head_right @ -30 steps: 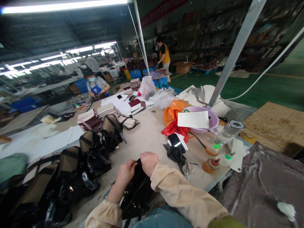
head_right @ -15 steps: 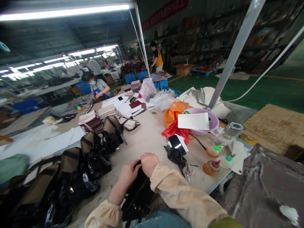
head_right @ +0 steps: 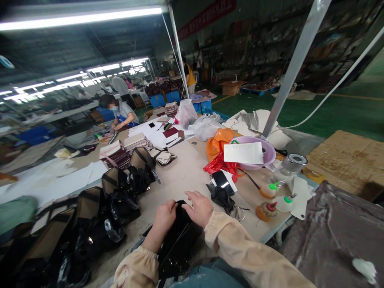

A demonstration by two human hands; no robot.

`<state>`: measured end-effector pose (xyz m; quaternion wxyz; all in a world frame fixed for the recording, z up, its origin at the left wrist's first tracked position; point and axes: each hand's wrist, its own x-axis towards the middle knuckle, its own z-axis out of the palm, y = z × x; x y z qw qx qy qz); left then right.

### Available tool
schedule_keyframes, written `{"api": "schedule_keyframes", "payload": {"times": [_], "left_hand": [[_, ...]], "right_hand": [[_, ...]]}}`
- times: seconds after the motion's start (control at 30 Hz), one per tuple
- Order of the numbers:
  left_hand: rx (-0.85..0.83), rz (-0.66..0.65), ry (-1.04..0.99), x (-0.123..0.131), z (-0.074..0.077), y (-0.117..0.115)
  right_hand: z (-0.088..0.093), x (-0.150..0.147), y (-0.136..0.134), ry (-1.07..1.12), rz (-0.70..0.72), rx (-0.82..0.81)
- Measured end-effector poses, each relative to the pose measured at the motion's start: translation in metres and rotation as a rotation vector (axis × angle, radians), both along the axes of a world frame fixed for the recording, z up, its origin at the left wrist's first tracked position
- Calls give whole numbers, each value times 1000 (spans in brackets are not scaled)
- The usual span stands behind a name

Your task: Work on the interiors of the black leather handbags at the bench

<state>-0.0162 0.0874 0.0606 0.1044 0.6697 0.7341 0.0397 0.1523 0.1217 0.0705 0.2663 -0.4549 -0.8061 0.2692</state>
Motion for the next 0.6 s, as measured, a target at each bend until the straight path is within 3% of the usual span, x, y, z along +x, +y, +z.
{"api": "schedule_keyframes", "payload": {"times": [0.17,0.37,0.6], "left_hand": [[-29,40,30,-1,0,3],[20,32,-82,-4,1,4],[-58,83,36,9,3,4]], "right_hand": [[-13,20,-17,110,-9,-38],[-22,28,-36,144,30,-202],[-21,29,-44,73,37,-278]]}}
